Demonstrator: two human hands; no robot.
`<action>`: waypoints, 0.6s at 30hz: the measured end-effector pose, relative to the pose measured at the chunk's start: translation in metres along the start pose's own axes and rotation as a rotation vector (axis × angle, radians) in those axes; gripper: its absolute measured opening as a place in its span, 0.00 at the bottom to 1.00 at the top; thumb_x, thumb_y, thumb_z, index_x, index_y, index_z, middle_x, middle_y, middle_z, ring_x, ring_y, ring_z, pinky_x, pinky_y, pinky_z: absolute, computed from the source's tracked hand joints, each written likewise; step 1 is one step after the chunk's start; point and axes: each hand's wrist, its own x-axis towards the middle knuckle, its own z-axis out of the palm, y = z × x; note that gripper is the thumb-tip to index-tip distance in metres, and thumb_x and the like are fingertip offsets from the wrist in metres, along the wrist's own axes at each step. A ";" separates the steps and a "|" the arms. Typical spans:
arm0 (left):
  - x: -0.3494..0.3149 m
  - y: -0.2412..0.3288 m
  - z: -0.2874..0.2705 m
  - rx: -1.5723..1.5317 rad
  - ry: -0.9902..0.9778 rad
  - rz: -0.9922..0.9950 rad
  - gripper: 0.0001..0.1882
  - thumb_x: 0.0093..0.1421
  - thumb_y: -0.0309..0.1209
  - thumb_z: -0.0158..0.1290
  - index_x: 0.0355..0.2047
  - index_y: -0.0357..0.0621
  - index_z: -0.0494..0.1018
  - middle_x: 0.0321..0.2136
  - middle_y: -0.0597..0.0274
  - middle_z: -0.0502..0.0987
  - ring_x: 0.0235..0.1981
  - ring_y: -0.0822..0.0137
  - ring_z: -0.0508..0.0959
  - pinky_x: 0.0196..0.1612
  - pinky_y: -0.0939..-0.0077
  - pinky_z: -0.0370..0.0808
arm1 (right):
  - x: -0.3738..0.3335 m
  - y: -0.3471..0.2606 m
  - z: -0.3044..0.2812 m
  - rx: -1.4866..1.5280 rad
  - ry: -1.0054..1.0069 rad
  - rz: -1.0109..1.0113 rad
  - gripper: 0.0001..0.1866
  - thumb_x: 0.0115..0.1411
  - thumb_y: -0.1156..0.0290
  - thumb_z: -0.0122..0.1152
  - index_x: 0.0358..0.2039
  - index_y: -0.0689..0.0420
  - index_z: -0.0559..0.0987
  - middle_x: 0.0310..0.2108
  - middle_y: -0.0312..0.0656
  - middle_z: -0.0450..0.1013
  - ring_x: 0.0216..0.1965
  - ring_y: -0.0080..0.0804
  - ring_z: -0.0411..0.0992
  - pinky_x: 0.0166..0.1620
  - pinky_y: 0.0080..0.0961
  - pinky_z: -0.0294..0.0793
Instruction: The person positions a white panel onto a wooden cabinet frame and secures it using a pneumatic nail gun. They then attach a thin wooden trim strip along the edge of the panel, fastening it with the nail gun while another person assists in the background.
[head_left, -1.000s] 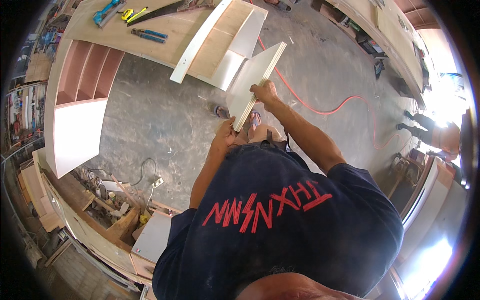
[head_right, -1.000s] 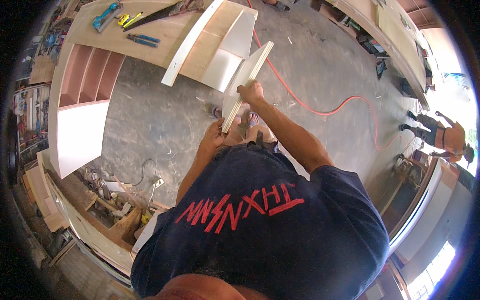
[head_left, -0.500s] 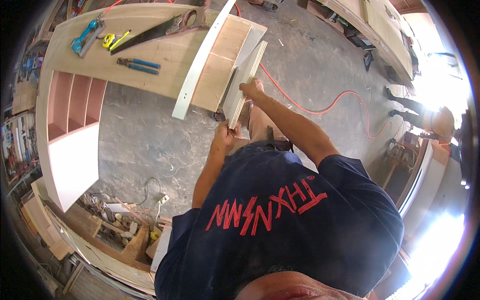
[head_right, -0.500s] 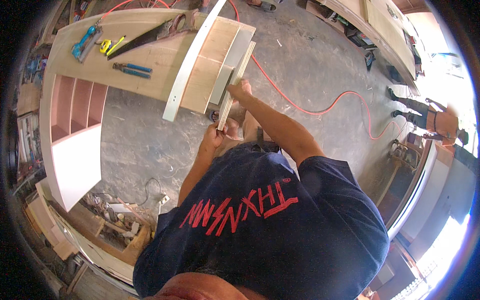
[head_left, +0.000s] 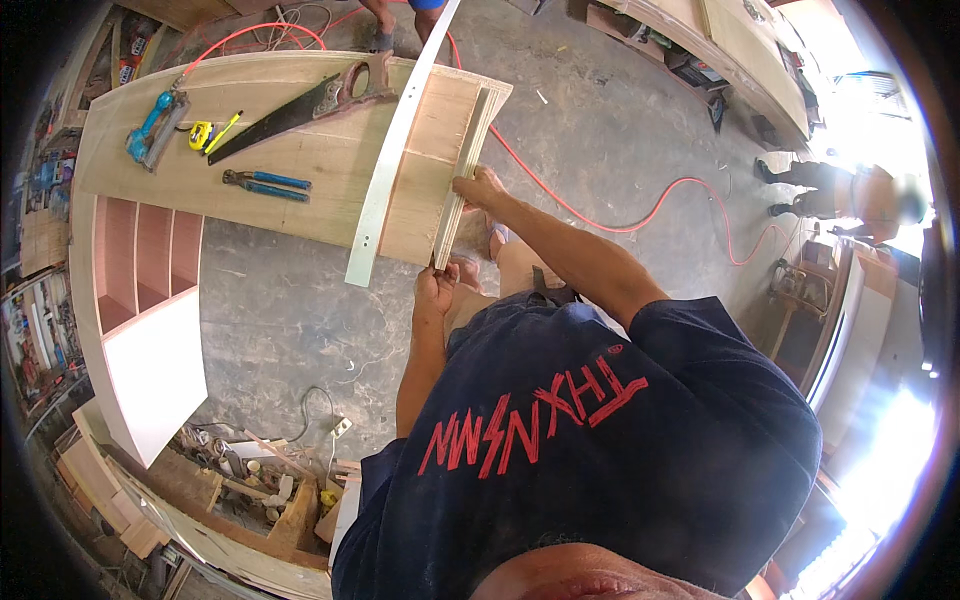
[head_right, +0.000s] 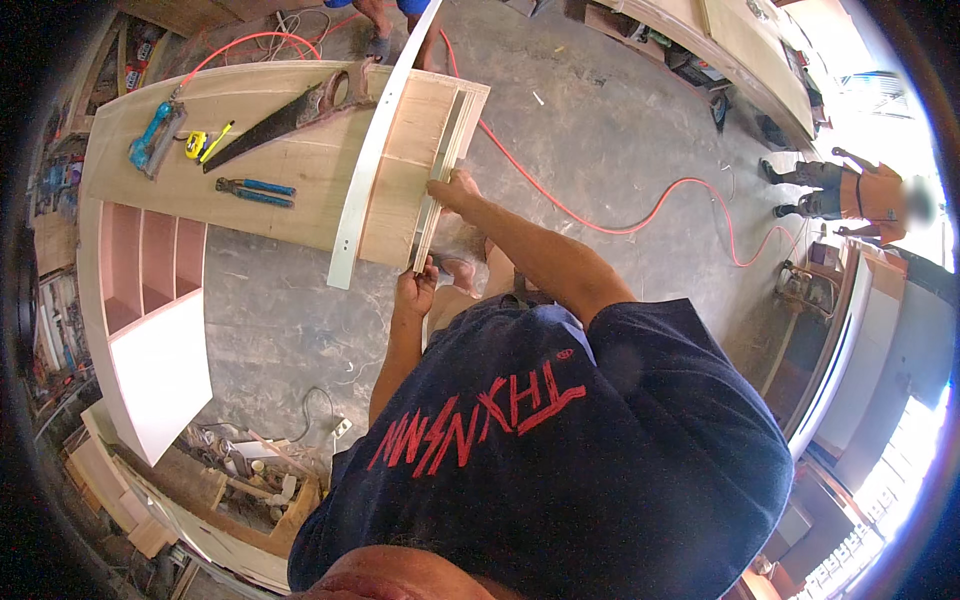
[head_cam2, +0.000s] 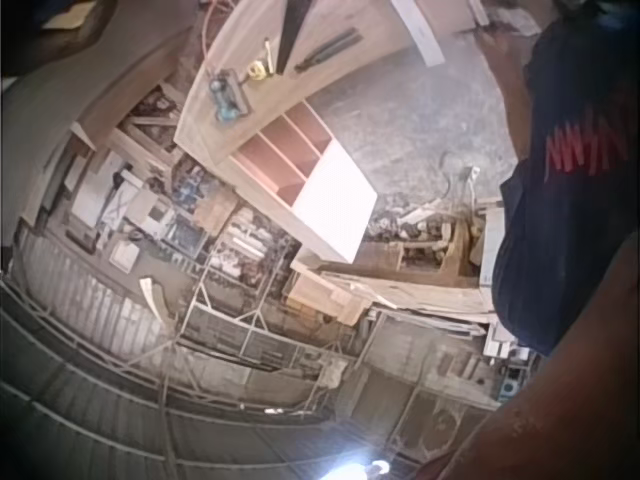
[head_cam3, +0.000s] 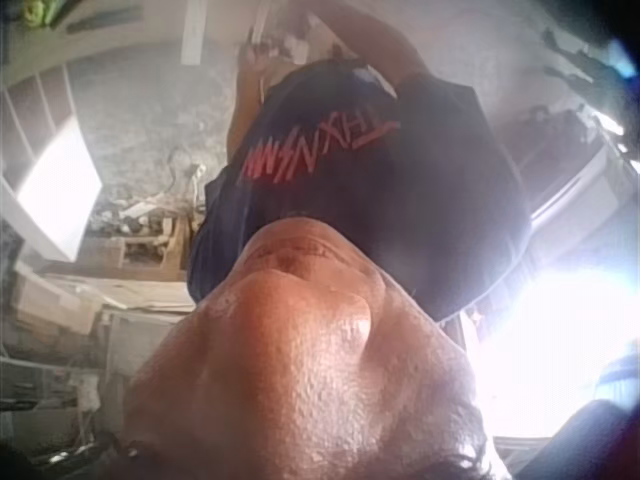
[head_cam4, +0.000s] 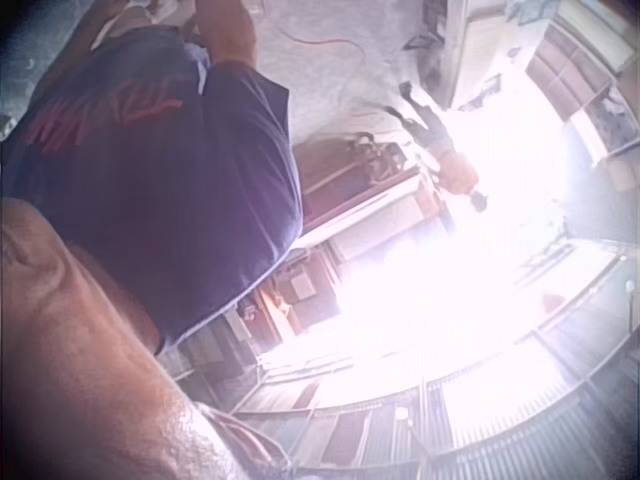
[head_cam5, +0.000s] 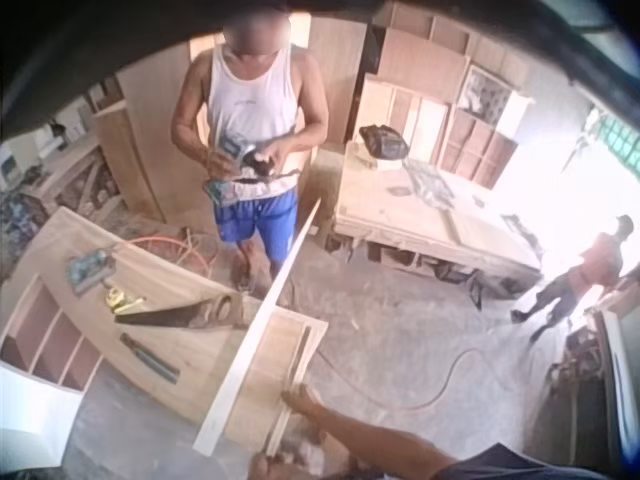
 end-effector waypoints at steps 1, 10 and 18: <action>0.001 -0.001 -0.003 0.000 -0.012 -0.008 0.12 0.69 0.27 0.44 0.42 0.33 0.76 0.36 0.52 0.81 0.33 0.64 0.81 0.41 0.66 0.85 | -0.002 0.004 -0.002 0.077 -0.031 0.023 0.23 0.56 0.63 0.59 0.49 0.64 0.77 0.39 0.46 0.79 0.35 0.39 0.81 0.34 0.32 0.86; -0.005 0.007 0.000 0.071 0.015 0.001 0.14 0.71 0.33 0.45 0.45 0.35 0.73 0.37 0.54 0.79 0.35 0.61 0.79 0.47 0.58 0.83 | -0.008 0.017 0.010 -0.046 -0.049 -0.078 0.56 0.63 0.30 0.43 0.66 0.77 0.56 0.44 0.65 0.77 0.41 0.44 0.81 0.40 0.37 0.81; -0.006 0.003 0.009 0.100 0.080 0.023 0.13 0.71 0.35 0.47 0.42 0.39 0.76 0.40 0.57 0.81 0.40 0.63 0.80 0.49 0.56 0.82 | 0.010 0.019 0.014 -0.110 0.089 -0.087 0.38 0.69 0.39 0.41 0.51 0.68 0.76 0.26 0.55 0.79 0.27 0.40 0.80 0.35 0.38 0.79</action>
